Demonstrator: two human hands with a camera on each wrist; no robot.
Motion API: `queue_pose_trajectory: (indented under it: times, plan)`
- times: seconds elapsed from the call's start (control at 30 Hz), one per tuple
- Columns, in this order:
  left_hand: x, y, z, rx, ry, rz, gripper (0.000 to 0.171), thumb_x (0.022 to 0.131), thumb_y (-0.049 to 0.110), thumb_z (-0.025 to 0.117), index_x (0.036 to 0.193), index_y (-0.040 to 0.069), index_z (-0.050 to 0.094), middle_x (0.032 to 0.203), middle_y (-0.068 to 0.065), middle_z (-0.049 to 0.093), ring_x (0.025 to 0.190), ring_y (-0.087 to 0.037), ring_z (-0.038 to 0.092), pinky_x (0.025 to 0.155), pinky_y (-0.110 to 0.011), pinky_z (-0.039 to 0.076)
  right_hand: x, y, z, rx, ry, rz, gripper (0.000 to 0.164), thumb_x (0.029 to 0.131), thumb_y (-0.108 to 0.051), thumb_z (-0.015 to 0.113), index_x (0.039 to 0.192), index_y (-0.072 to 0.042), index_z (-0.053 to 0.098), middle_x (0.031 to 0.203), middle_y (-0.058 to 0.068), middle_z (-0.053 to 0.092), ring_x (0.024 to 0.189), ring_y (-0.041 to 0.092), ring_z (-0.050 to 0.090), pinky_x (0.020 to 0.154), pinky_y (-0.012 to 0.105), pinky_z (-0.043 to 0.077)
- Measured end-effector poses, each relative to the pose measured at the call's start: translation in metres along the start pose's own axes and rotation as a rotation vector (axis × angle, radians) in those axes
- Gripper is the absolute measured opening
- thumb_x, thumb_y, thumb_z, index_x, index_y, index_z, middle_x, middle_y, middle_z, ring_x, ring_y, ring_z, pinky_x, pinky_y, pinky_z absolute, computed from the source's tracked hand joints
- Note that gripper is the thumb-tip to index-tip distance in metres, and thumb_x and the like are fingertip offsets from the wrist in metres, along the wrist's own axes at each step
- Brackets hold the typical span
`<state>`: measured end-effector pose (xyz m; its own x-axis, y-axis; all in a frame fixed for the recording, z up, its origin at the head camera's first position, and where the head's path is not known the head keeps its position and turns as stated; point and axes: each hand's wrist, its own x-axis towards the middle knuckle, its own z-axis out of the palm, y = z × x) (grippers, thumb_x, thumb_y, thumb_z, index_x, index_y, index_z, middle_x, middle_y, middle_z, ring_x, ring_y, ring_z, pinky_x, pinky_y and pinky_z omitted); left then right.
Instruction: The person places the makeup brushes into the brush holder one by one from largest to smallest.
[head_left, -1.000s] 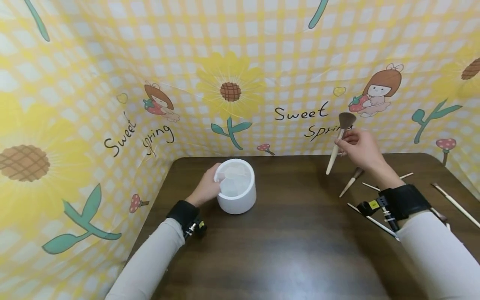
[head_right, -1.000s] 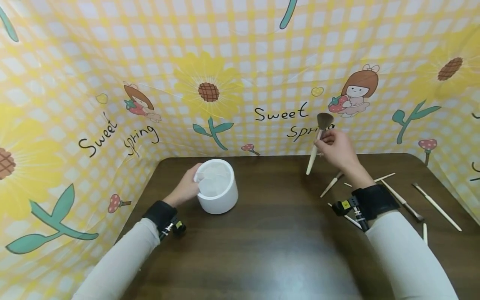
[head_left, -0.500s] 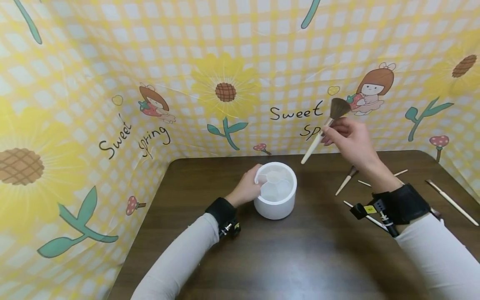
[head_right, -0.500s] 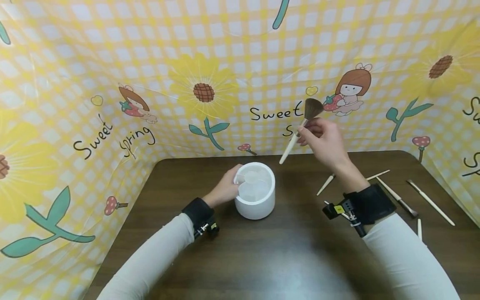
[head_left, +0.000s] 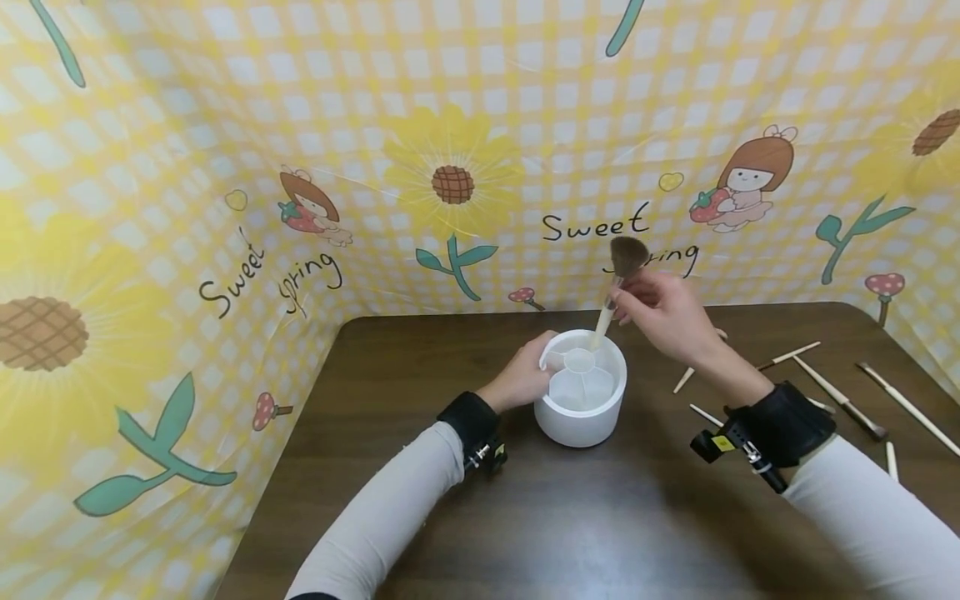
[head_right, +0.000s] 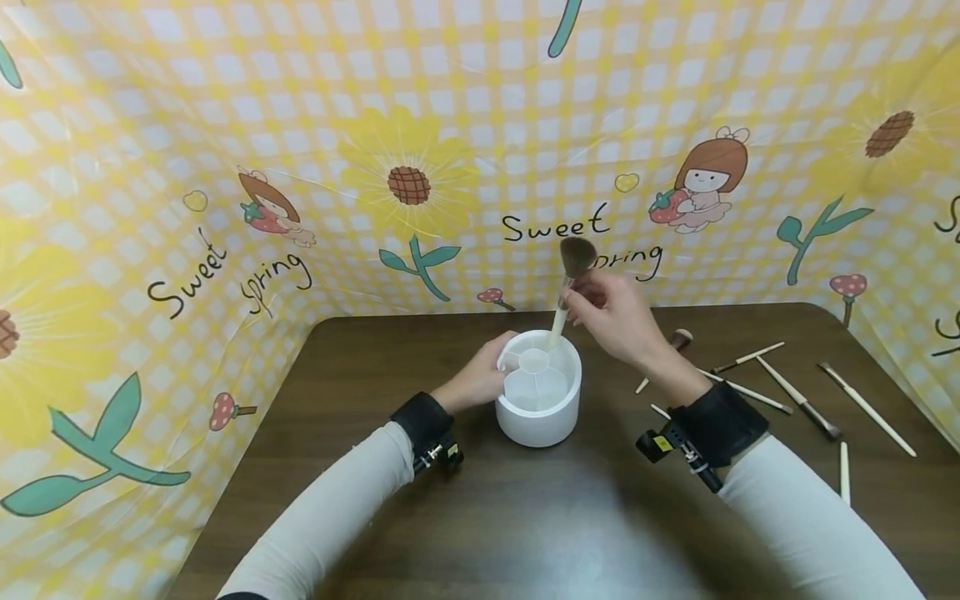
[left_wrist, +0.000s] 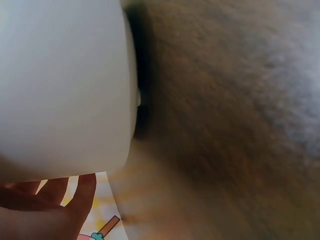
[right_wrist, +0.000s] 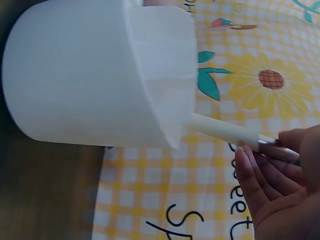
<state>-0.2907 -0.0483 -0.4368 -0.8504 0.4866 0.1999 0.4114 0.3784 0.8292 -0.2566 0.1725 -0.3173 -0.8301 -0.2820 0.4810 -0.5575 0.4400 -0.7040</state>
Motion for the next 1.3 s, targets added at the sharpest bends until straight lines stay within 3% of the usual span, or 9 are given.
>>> queue_pose_trajectory:
  times: [0.23, 0.4, 0.67, 0.87, 1.1, 1.3]
  plan:
    - [0.002, 0.002, -0.001, -0.026, -0.038, 0.023, 0.037, 0.080, 0.001, 0.060, 0.116, 0.008, 0.053, 0.105, -0.005, 0.061, 0.095, -0.014, 0.053, 0.085, -0.035, 0.045, -0.003, 0.023, 0.017, -0.043, -0.090, 0.007, 0.015, 0.091, -0.020, 0.060, 0.095, -0.006, 0.065, 0.082, 0.006, 0.067, 0.070, 0.017, 0.062, 0.059, 0.032, 0.053]
    - [0.002, 0.003, 0.000, -0.036, -0.048, 0.012, 0.037, 0.081, 0.001, 0.060, 0.117, 0.008, 0.052, 0.104, -0.005, 0.060, 0.093, -0.015, 0.053, 0.083, -0.035, 0.045, -0.003, 0.028, 0.025, -0.131, -0.101, 0.024, 0.017, 0.091, -0.025, 0.060, 0.091, -0.011, 0.068, 0.080, 0.002, 0.066, 0.071, 0.011, 0.059, 0.062, 0.036, 0.050]
    - [0.002, 0.002, 0.001, -0.056, -0.048, -0.022, 0.036, 0.081, 0.001, 0.060, 0.114, 0.011, 0.053, 0.100, -0.002, 0.060, 0.090, -0.015, 0.053, 0.080, -0.034, 0.045, -0.005, 0.033, 0.037, -0.149, -0.102, 0.051, 0.015, 0.089, -0.025, 0.063, 0.091, -0.012, 0.069, 0.082, 0.001, 0.065, 0.071, 0.013, 0.056, 0.062, 0.036, 0.047]
    - [0.000, 0.005, -0.001, -0.071, -0.053, -0.015, 0.035, 0.081, 0.002, 0.059, 0.115, 0.008, 0.052, 0.101, -0.004, 0.060, 0.090, -0.016, 0.053, 0.080, -0.033, 0.045, -0.007, 0.040, 0.043, -0.169, -0.097, -0.006, 0.013, 0.086, -0.023, 0.065, 0.091, -0.012, 0.071, 0.087, 0.001, 0.063, 0.073, 0.017, 0.049, 0.061, 0.036, 0.042]
    - [0.000, 0.001, 0.000, -0.096, -0.041, 0.034, 0.036, 0.079, 0.001, 0.059, 0.114, 0.006, 0.051, 0.100, -0.006, 0.059, 0.090, -0.017, 0.053, 0.081, -0.034, 0.046, -0.005, 0.039, 0.037, -0.174, -0.160, 0.018, 0.019, 0.088, -0.026, 0.063, 0.097, -0.012, 0.070, 0.092, 0.003, 0.064, 0.075, 0.018, 0.051, 0.063, 0.037, 0.043]
    - [-0.002, 0.012, -0.003, -0.097, -0.037, 0.034, 0.037, 0.077, -0.001, 0.059, 0.114, 0.003, 0.053, 0.101, -0.008, 0.061, 0.091, -0.017, 0.054, 0.082, -0.035, 0.046, 0.003, 0.026, 0.008, -0.206, -0.247, 0.073, 0.028, 0.089, -0.027, 0.062, 0.109, -0.008, 0.065, 0.097, 0.006, 0.064, 0.075, 0.019, 0.054, 0.059, 0.036, 0.046]
